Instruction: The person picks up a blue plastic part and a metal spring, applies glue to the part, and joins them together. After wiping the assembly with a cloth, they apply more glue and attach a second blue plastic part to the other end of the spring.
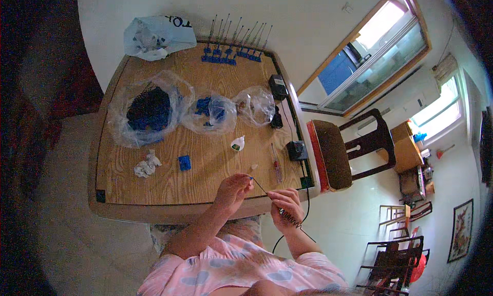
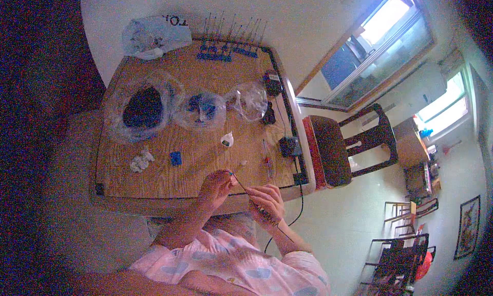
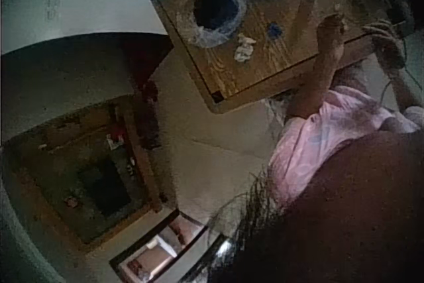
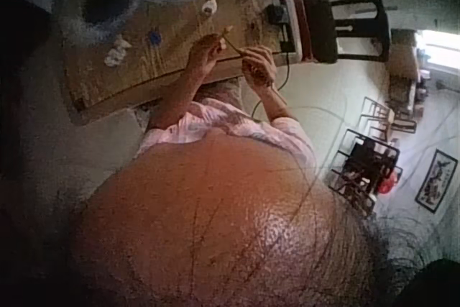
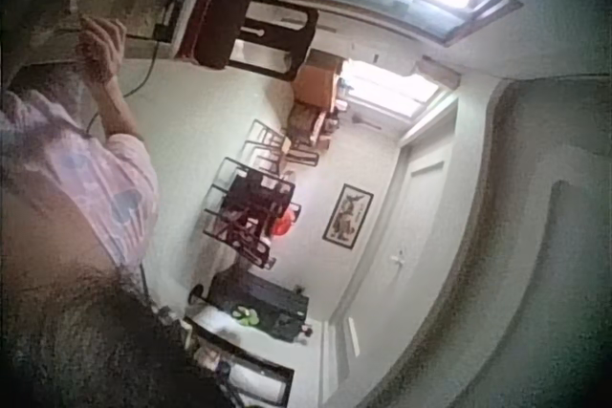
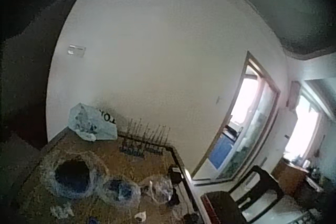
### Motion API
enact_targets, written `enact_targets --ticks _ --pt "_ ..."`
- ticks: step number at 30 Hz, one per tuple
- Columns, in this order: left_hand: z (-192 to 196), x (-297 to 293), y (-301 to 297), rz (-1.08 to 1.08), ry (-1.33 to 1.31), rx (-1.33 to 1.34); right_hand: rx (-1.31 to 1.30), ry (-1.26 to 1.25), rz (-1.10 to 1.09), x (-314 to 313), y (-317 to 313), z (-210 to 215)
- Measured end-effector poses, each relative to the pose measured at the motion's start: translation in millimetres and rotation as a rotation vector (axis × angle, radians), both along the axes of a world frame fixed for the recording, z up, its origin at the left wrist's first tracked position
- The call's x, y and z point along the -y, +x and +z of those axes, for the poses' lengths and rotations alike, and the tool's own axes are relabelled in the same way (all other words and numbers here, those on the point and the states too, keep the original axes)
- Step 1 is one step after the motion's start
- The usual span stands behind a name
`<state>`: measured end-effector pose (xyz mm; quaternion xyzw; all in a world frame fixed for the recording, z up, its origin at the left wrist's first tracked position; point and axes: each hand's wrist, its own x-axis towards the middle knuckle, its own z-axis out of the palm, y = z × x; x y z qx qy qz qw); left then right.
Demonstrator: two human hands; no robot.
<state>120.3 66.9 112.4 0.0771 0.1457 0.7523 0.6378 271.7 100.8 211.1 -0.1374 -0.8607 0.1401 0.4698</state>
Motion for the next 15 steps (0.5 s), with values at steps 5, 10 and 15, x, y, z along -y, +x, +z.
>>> enact_targets --ticks 5,10,15 --pt "-4.2 0.3 -0.5 0.004 -0.030 0.041 0.016 -0.012 0.009 0.8 -0.6 -0.1" --pt "2.6 2.8 -1.9 -0.015 -0.033 0.011 0.008 -0.021 0.018 1.7 -0.5 -0.2" --pt "2.3 3.3 -1.7 0.004 -0.010 -0.006 0.044 -0.071 0.025 3.0 -0.2 6.1"
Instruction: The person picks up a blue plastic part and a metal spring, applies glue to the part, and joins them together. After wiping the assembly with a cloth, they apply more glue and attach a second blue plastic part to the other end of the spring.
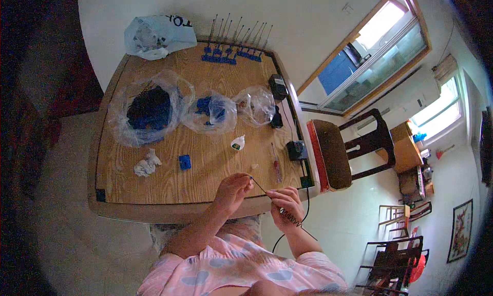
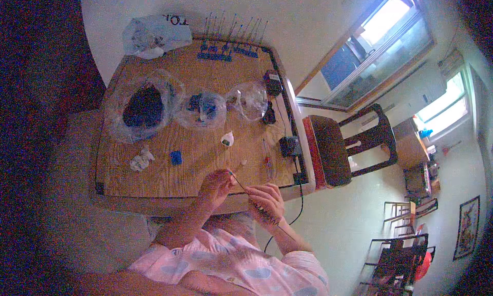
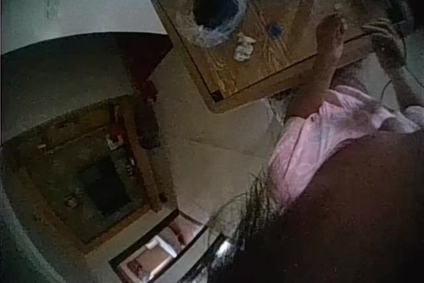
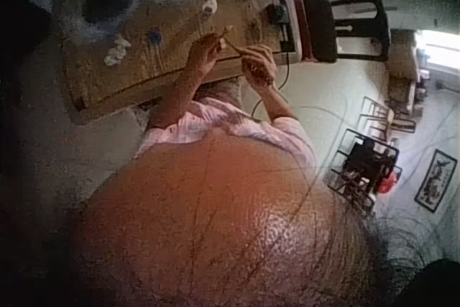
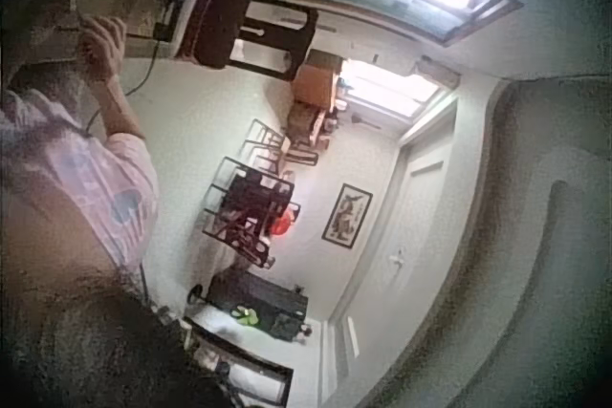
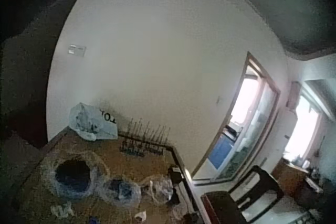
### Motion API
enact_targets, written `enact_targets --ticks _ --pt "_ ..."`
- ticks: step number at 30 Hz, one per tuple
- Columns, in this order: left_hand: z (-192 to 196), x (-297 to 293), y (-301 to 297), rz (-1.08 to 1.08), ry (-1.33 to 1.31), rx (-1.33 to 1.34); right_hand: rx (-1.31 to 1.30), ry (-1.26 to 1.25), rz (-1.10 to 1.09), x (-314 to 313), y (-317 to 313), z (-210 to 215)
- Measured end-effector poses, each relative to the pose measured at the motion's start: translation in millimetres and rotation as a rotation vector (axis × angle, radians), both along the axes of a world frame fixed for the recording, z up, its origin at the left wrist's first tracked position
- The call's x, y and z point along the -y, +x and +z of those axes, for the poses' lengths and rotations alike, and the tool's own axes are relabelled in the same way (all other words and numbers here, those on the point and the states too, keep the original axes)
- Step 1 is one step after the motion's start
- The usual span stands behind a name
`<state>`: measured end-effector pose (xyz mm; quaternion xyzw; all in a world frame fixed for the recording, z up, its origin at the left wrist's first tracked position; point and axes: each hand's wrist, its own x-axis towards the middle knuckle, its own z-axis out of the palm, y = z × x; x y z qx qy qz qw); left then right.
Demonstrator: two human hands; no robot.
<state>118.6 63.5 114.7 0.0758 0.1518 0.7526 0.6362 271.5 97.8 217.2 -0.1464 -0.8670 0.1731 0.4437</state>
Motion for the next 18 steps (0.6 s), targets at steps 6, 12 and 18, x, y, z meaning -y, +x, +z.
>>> enact_targets --ticks 6,12,18 --pt "-1.7 2.3 -3.7 -0.023 -0.068 -0.021 0.051 -0.156 0.030 -16.8 -1.9 14.1" --pt "-5.1 2.6 0.5 -0.028 -0.086 -0.025 0.290 -0.384 0.018 -35.6 -15.9 56.6" --pt "-3.4 3.7 -1.1 -0.019 -0.042 -0.017 0.471 -0.252 0.156 -44.4 -30.6 75.2"
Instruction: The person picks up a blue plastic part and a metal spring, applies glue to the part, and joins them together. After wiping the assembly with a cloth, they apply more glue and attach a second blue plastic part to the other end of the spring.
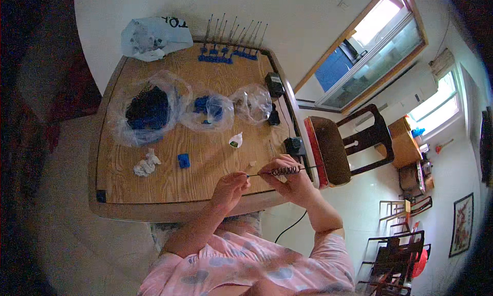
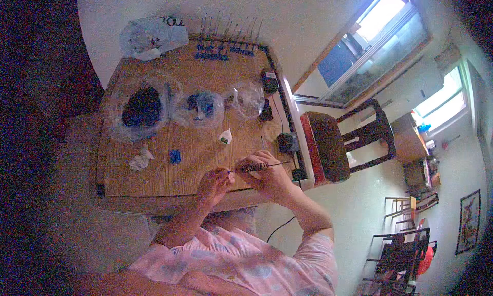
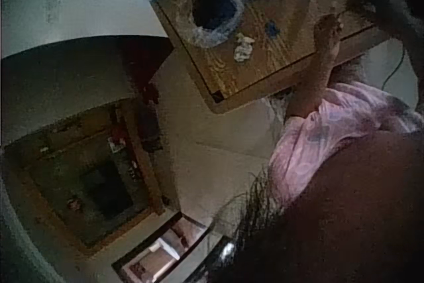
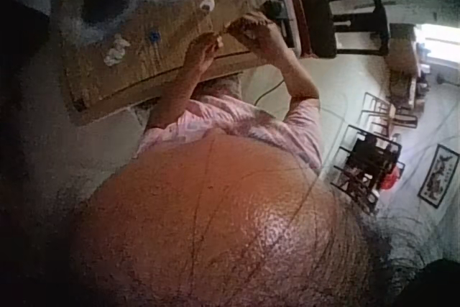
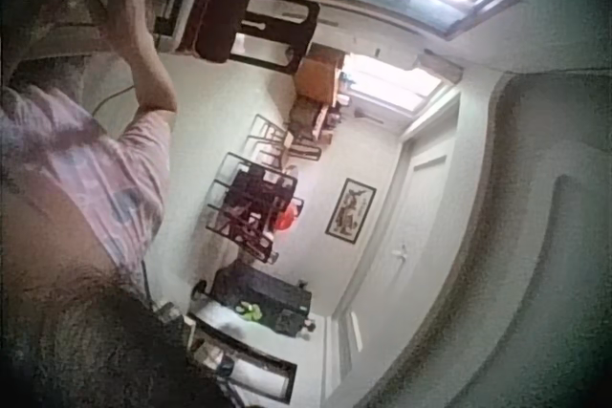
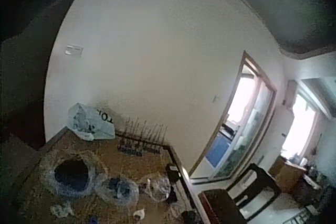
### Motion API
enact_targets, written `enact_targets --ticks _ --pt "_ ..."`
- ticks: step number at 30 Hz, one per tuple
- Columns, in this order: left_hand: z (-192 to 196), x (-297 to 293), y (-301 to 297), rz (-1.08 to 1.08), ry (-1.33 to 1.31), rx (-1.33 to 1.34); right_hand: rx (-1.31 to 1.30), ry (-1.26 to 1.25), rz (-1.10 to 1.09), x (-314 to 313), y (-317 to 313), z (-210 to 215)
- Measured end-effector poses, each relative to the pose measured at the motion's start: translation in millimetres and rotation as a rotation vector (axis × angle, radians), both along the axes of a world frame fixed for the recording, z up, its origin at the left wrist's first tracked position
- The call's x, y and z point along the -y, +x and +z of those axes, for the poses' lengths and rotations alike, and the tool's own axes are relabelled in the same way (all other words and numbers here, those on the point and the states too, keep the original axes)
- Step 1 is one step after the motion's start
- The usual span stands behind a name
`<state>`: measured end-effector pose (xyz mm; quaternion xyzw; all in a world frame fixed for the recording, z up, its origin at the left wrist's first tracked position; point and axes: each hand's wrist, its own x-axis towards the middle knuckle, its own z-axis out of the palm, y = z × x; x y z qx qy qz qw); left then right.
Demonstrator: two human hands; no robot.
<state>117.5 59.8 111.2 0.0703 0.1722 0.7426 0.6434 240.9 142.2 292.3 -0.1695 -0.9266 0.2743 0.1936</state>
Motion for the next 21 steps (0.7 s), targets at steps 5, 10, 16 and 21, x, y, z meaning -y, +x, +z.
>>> enact_targets --ticks 5,10,16,21 --pt "4.1 4.5 -0.5 -0.009 0.044 0.003 0.045 0.000 0.054 -1.3 -1.9 -0.1" --pt "-2.5 2.1 -0.4 -0.018 0.076 0.006 0.001 0.006 0.034 1.7 -3.5 -0.5" --pt "2.4 1.1 -1.7 -0.025 0.064 0.043 -0.113 0.104 0.003 7.8 3.4 3.4" --pt "1.6 -1.8 -4.8 -0.015 0.156 0.097 -0.246 0.339 0.055 24.8 18.3 -17.5"
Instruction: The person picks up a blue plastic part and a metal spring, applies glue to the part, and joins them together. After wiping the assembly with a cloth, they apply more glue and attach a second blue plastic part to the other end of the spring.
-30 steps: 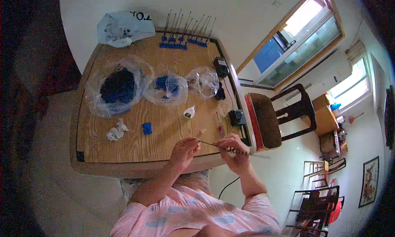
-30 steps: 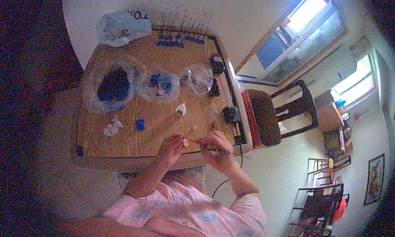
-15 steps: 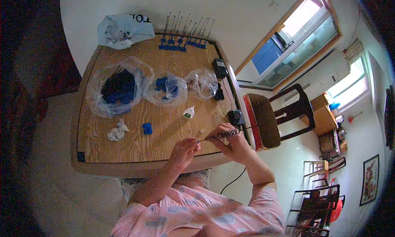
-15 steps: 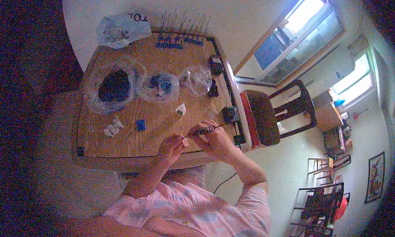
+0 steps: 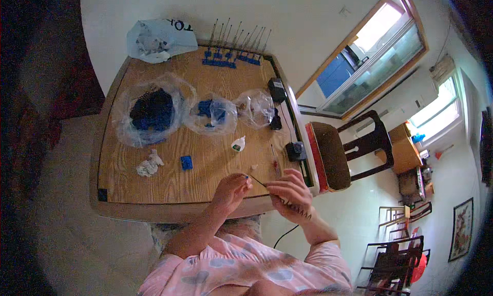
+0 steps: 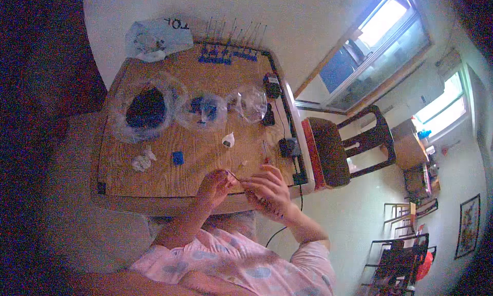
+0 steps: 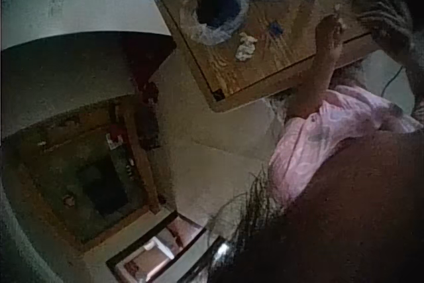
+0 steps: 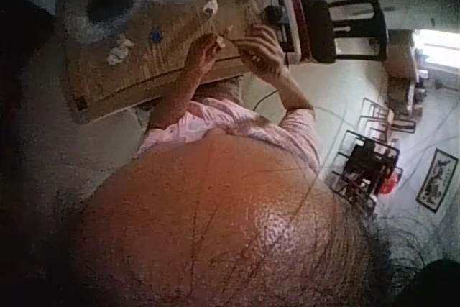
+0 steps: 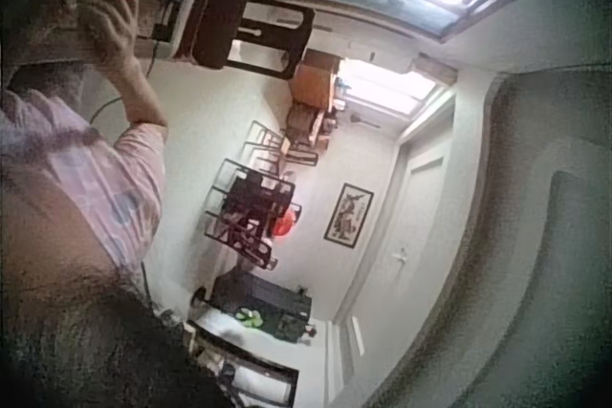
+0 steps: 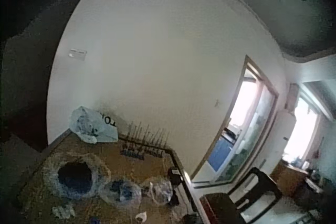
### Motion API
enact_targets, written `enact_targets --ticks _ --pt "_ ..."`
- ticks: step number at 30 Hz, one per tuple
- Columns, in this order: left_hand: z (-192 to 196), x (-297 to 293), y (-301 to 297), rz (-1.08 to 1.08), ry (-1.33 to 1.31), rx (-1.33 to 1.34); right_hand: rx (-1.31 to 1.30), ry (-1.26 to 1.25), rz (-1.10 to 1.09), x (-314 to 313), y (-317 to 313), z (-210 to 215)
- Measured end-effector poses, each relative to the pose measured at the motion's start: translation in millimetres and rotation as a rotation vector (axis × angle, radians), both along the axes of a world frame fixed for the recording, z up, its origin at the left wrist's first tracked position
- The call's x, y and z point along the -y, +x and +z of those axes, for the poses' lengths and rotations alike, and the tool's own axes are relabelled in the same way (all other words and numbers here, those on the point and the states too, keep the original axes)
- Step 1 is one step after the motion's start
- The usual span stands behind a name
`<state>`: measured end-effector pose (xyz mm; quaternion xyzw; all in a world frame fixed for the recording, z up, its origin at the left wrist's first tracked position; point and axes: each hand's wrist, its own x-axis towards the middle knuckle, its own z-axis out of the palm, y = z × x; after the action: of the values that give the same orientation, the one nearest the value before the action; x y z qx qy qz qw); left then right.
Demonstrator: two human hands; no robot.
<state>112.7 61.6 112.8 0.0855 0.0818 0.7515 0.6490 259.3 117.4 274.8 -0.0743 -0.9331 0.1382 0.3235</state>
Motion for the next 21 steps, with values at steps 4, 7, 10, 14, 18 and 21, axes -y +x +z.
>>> enact_targets --ticks 4,7,10,14,18,21 --pt "8.0 4.4 -0.7 0.038 -0.037 -0.117 -0.055 0.018 -0.022 7.2 5.1 -18.7" --pt "4.6 5.8 -1.6 0.079 -0.065 -0.208 -0.096 0.000 -0.042 12.2 6.1 -26.8" --pt "11.5 7.2 -1.3 0.077 -0.087 -0.156 -0.103 0.005 -0.041 12.3 10.3 -31.8" --pt "1.5 3.8 0.2 0.084 -0.051 -0.166 -0.106 0.000 -0.036 11.8 10.1 -30.4" --pt "-1.2 3.0 1.6 0.074 -0.074 -0.135 -0.095 0.006 -0.037 11.0 9.8 -30.9" --pt "4.0 4.7 2.0 0.080 -0.063 -0.107 -0.082 0.006 -0.035 11.4 9.9 -30.2"
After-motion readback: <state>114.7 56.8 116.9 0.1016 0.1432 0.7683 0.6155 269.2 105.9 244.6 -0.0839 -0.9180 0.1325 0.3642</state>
